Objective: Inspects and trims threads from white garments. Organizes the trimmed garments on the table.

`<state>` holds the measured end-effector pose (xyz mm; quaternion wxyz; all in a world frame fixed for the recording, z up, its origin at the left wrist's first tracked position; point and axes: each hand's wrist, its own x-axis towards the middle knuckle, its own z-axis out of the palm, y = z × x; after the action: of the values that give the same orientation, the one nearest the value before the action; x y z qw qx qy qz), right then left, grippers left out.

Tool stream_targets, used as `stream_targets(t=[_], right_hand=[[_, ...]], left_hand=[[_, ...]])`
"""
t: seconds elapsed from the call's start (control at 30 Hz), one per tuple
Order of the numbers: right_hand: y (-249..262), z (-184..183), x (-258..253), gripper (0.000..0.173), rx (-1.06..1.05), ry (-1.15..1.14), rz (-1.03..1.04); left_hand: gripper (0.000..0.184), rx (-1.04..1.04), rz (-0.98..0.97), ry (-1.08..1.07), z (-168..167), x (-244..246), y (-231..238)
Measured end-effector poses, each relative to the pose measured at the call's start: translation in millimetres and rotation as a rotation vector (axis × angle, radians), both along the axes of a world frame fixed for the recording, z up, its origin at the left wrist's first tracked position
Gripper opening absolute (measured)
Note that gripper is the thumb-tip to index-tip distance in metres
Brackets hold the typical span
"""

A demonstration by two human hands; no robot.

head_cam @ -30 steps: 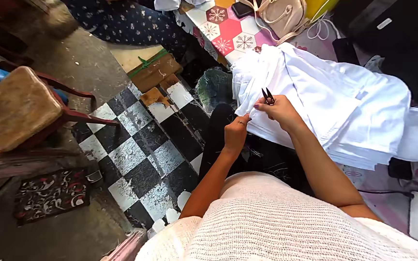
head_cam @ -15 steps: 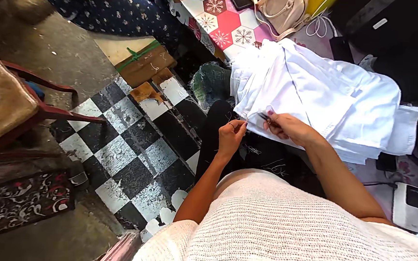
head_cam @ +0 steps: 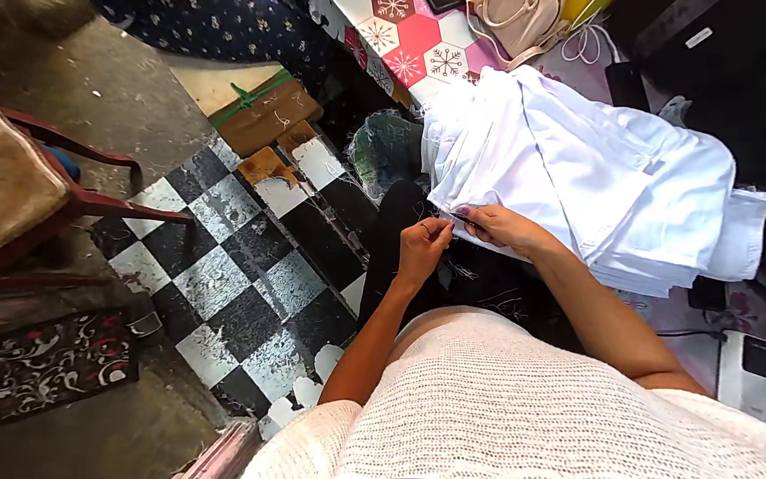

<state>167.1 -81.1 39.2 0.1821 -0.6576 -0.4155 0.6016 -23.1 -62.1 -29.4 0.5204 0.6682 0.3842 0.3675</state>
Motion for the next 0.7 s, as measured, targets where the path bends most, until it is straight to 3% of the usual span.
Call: stream_targets(t=[0.1, 0.13, 0.23, 0.3, 0.33, 0.4, 0.47, 0.53, 0.6, 0.7], right_hand=[[-10, 9, 6, 0.052, 0.155, -0.206, 0.073], [-15, 14, 10, 0.052, 0.262, -0.298, 0.086], [-17, 14, 21, 0.037, 0.662, -0.573, -0.045], [-4, 2, 27, 0.030, 0.740, -0.652, -0.046], [1, -8, 29, 0.032, 0.722, -0.627, -0.019], [6, -19, 33, 0.022, 0.754, -0.560, 0.017], [-8, -9, 42, 0.012, 0.872, -0.564, -0.056], [-32, 10, 60, 0.008, 1.006, -0.635, -0.192], [-59, 23, 83, 0.007, 0.988, -0.768, -0.298], [-93, 26, 102, 0.010, 0.623, -0.962, -0.349]], left_hand=[[0.023, -0.031, -0.321, 0.552, 25, -23, 13], [0.028, -0.080, -0.361, 0.646, 33, -27, 19], [0.038, -0.077, -0.199, 0.405, 26, -20, 35], [0.048, -0.147, -0.269, 0.221, 18, -1, 43], [0.039, -0.156, -0.285, 0.178, 15, 10, 43], [0.019, -0.016, -0.230, 0.278, 22, 30, 38], [0.019, 0.206, -0.143, 0.370, 34, 39, 21], [0.015, 0.423, -0.086, 0.299, 34, 44, 0], [0.012, 0.548, -0.118, 0.212, 22, 51, -19], [0.013, 0.506, -0.273, 0.214, 7, 60, -36]])
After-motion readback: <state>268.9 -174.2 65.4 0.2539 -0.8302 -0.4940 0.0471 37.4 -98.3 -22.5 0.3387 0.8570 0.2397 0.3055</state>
